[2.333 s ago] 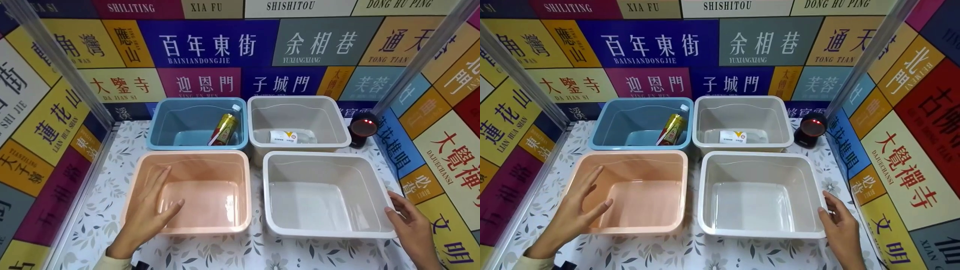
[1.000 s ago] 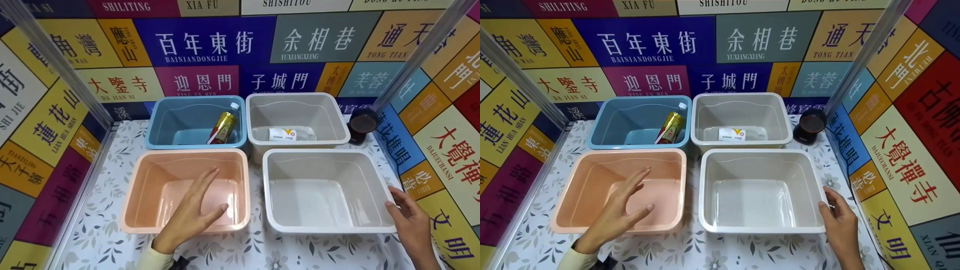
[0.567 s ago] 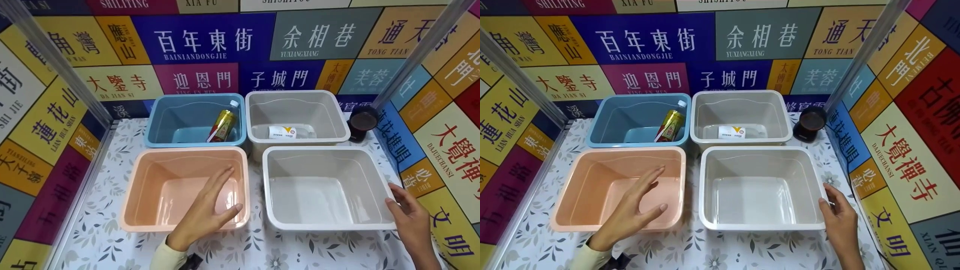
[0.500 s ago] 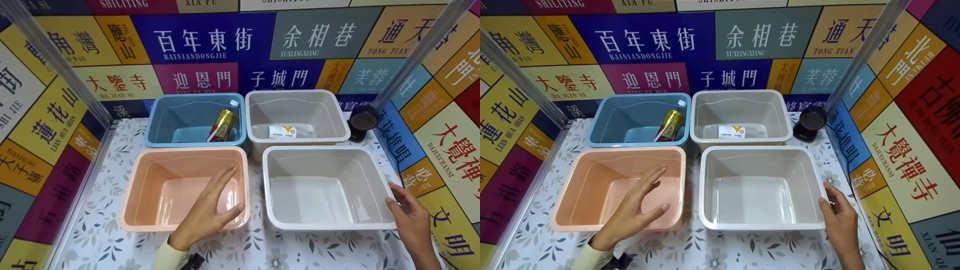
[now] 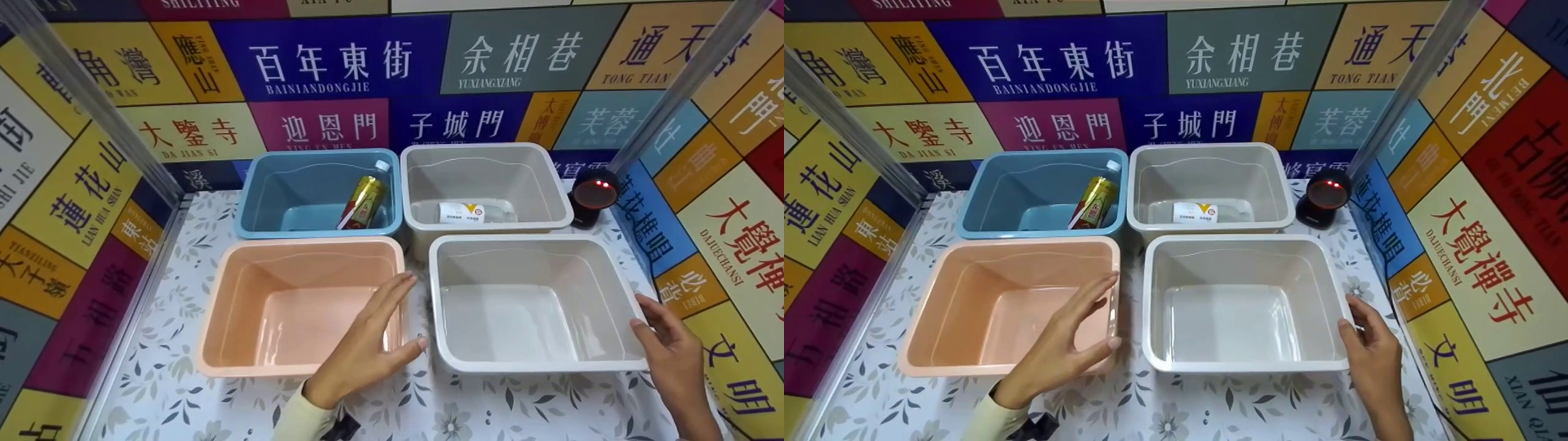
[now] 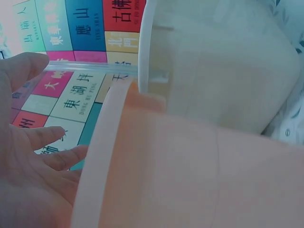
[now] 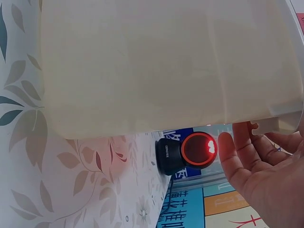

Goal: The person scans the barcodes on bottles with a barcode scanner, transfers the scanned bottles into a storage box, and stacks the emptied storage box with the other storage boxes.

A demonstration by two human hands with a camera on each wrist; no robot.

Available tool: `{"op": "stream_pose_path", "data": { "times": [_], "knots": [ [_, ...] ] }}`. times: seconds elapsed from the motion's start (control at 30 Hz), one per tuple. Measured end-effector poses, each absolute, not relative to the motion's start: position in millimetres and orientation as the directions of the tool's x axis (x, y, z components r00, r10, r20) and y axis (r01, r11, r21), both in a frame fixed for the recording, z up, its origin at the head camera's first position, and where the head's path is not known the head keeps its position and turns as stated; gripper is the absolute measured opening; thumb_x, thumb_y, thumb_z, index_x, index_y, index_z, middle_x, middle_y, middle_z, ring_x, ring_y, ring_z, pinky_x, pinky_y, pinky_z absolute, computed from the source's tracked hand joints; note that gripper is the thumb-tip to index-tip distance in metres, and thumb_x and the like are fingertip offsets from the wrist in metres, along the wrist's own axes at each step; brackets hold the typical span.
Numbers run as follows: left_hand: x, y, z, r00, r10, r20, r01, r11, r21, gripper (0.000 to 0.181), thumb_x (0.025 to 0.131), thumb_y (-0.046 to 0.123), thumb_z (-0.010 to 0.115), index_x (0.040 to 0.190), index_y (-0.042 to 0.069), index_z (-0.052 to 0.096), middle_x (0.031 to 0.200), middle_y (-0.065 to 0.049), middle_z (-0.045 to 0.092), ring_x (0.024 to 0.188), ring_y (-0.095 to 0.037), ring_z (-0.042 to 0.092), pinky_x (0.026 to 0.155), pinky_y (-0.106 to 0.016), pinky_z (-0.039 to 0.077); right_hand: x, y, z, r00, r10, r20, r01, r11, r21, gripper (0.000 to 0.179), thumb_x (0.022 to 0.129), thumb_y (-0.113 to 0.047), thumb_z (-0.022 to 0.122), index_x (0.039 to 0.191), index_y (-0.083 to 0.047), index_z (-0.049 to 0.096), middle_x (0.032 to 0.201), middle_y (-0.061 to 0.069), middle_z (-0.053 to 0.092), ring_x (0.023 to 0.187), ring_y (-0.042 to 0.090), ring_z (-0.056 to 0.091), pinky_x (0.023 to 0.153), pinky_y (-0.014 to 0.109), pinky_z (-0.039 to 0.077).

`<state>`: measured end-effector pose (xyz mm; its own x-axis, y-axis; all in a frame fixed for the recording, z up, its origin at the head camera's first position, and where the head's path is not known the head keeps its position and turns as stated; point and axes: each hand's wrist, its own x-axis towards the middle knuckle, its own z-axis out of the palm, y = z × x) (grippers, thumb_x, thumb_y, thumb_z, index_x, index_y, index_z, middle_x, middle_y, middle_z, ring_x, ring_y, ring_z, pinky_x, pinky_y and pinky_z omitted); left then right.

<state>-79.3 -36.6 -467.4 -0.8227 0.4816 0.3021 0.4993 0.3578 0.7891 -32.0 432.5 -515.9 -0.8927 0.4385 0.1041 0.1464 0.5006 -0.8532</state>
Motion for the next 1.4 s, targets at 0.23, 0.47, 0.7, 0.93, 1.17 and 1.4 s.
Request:
{"op": "stream_pose_path", "data": {
  "times": [0.23, 0.47, 0.7, 0.93, 1.17, 1.4],
  "knots": [
    [-78.3, -25.2, -468.9, -0.824, 0.485, 0.293, 0.491, 0.353, 0.796, 0.083, 0.091, 0.049, 0.07, 0.16, 0.028, 0.029, 0.165, 0.008, 0.024, 0.151, -0.016, 0.022, 0.118, -0.05, 0.026, -31.4, 431.3, -514.6, -0.885, 0.458, 0.087, 0.18, 0.509, -0.842, 0.048, 0.101, -0.021, 0.063, 0.147, -0.016, 0.054, 0.14, -0.002, 0.06, 0.123, -0.001, 0.055, 0.09, 0.008, 0.044],
    [-73.4, -14.3, -469.5, -0.834, 0.487, 0.258, 0.456, 0.345, 0.82, 0.083, 0.091, 0.05, 0.07, 0.16, 0.035, 0.026, 0.165, 0.008, 0.023, 0.15, -0.014, 0.024, 0.117, -0.052, 0.027, -30.8, 431.3, -513.5, -0.888, 0.457, 0.056, 0.205, 0.501, -0.841, 0.049, 0.102, -0.024, 0.061, 0.149, -0.018, 0.051, 0.144, -0.001, 0.057, 0.127, 0.003, 0.053, 0.091, 0.009, 0.044],
    [-64.7, 0.0, -470.6, -0.839, 0.488, 0.241, 0.437, 0.341, 0.832, 0.083, 0.092, 0.051, 0.068, 0.16, 0.039, 0.021, 0.166, 0.003, 0.021, 0.151, -0.016, 0.021, 0.116, -0.054, 0.029, -30.3, 431.1, -513.7, -0.894, 0.44, 0.079, 0.18, 0.515, -0.838, 0.049, 0.102, -0.023, 0.061, 0.149, -0.016, 0.05, 0.146, 0.002, 0.055, 0.13, 0.006, 0.053, 0.091, 0.01, 0.044],
    [-56.7, 14.6, -472.6, -0.845, 0.477, 0.243, 0.425, 0.32, 0.847, 0.082, 0.092, 0.053, 0.067, 0.159, 0.037, 0.023, 0.166, 0.006, 0.019, 0.151, -0.019, 0.023, 0.116, -0.052, 0.03, -28.6, 432.4, -513.2, -0.898, 0.433, 0.071, 0.184, 0.52, -0.834, 0.049, 0.102, -0.023, 0.061, 0.15, -0.017, 0.05, 0.145, 0.0, 0.056, 0.128, 0.004, 0.053, 0.089, 0.01, 0.045],
    [-52.5, 26.5, -476.7, -0.838, 0.451, 0.307, 0.479, 0.341, 0.809, 0.085, 0.09, 0.048, 0.072, 0.159, 0.032, 0.026, 0.166, 0.005, 0.017, 0.151, -0.021, 0.023, 0.115, -0.05, 0.034, -29.7, 434.0, -513.5, -0.889, 0.452, 0.076, 0.171, 0.48, -0.861, 0.049, 0.1, -0.02, 0.064, 0.147, -0.013, 0.053, 0.135, -0.005, 0.061, 0.12, -0.002, 0.055, 0.086, 0.005, 0.044],
    [-49.5, 36.6, -484.3, -0.871, 0.394, 0.293, 0.439, 0.357, 0.825, 0.096, 0.084, 0.042, 0.081, 0.16, 0.034, 0.023, 0.169, 0.004, 0.009, 0.154, -0.027, 0.011, 0.115, -0.051, 0.032, -29.8, 435.0, -514.1, -0.897, 0.436, 0.073, 0.174, 0.501, -0.848, 0.049, 0.101, -0.021, 0.062, 0.149, -0.014, 0.051, 0.138, -0.005, 0.059, 0.122, -0.002, 0.053, 0.089, 0.006, 0.043]
  ]
}}
